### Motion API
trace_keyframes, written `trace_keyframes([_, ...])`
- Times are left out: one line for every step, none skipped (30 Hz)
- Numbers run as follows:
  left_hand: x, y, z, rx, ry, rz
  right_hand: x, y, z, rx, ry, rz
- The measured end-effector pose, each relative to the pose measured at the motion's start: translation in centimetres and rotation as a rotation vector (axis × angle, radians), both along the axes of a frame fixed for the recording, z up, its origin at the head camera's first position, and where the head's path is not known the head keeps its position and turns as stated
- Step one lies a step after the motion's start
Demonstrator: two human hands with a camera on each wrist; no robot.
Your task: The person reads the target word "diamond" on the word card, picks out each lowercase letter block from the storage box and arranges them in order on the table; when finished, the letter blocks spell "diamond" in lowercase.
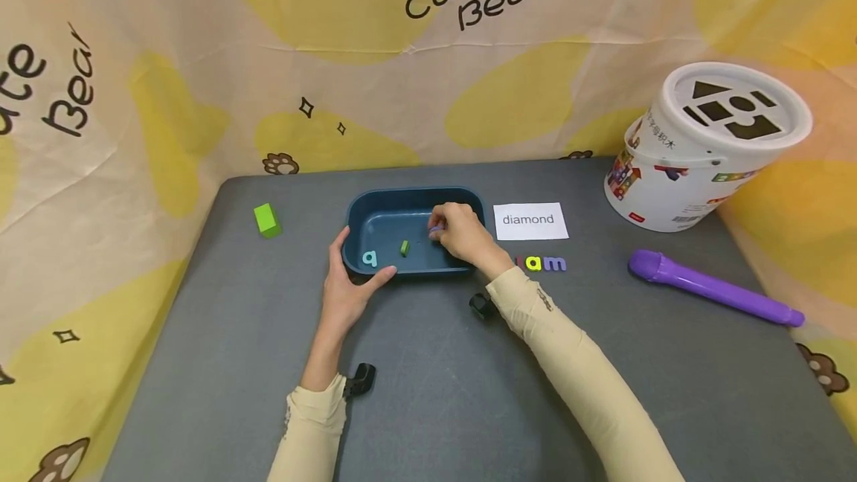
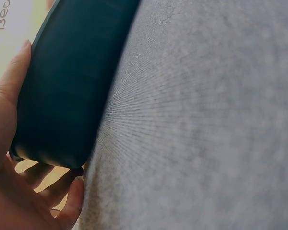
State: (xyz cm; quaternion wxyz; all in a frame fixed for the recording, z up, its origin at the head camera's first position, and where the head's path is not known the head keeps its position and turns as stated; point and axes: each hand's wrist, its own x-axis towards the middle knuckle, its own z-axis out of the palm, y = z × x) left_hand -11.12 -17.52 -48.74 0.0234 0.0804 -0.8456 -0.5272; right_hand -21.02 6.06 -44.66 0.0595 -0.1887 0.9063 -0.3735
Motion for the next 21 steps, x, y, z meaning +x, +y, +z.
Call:
trace_keyframes([0.0, 0.0, 0.0, -0.001, -0.002, -0.001, 0.2, 0.3, 0.3, -0.066, -0.021, 0.014])
trace_keyframes([0.0, 0.1, 0.0, -0.002, -0.003, -0.002, 0.4, 0.7, 0.5, -0.136, -0.045, 0.029])
trace_keyframes([0.0, 0.1, 0.0, -0.001, -0.003, -0.003, 0.6, 1.2, 0.9, -0.205, -0.071, 0.042])
trace_keyframes([0.0, 0.1, 0.0, 0.0, -0.001, -0.004, 0.9, 1.7, 1.2, -0.273, -0.098, 0.06])
trace_keyframes([0.0, 0.1, 0.0, 0.002, 0.002, -0.004, 1.2, 2.3, 1.5, -0.337, -0.127, 0.076])
trace_keyframes([0.0, 0.1, -0.1, 0.002, 0.005, -0.004, 1.4, 3.0, 1.9, -0.389, -0.149, 0.086])
trace_keyframes([0.0, 0.1, -0.1, 0.003, 0.006, -0.004, 1.8, 3.8, 2.2, -0.433, -0.166, 0.095])
trace_keyframes([0.0, 0.1, -0.1, 0.003, 0.007, -0.005, 2.1, 4.6, 2.6, -0.457, -0.172, 0.099])
trace_keyframes([-0.1, 0.1, -0.1, 0.003, 0.009, -0.006, 2.4, 5.4, 2.9, -0.473, -0.172, 0.097])
trace_keyframes([-0.1, 0.0, -0.2, 0.004, 0.01, -0.007, 2.7, 6.2, 3.2, -0.481, -0.164, 0.089])
trace_keyframes([0.0, 0.0, -0.2, 0.004, 0.01, -0.008, 3.0, 7.0, 3.4, -0.49, -0.156, 0.074])
trace_keyframes([0.0, 0.0, -0.2, 0.005, 0.01, -0.01, 3.3, 7.8, 3.6, -0.493, -0.142, 0.06])
trace_keyframes([0.0, 0.0, -0.2, 0.005, 0.01, -0.01, 3.6, 8.6, 3.8, -0.488, -0.124, 0.04])
trace_keyframes([0.0, 0.0, -0.2, 0.005, 0.01, -0.011, 3.8, 9.4, 3.9, -0.476, -0.102, 0.018])
trace_keyframes([0.0, 0.0, -0.2, 0.004, 0.01, -0.01, 4.0, 10.2, 3.9, -0.466, -0.08, -0.006])
trace_keyframes([0.0, 0.0, -0.2, 0.002, 0.008, -0.009, 4.2, 11.1, 3.9, -0.442, -0.053, -0.03])
trace_keyframes([0.0, 0.0, -0.2, -0.001, 0.007, -0.009, 4.4, 12.0, 3.8, -0.41, -0.024, -0.052])
trace_keyframes([0.0, 0.0, -0.2, -0.002, 0.006, -0.008, 4.5, 12.9, 3.6, -0.361, 0.012, -0.076])
trace_keyframes([0.0, 0.0, -0.2, -0.003, 0.007, -0.007, 4.6, 13.8, 3.5, -0.306, 0.045, -0.104])
trace_keyframes([0.0, 0.0, -0.2, -0.005, 0.007, -0.006, 4.7, 14.7, 3.3, -0.252, 0.072, -0.129])
trace_keyframes([0.0, 0.0, -0.2, -0.006, 0.007, -0.006, 4.8, 15.6, 3.1, -0.2, 0.098, -0.152])
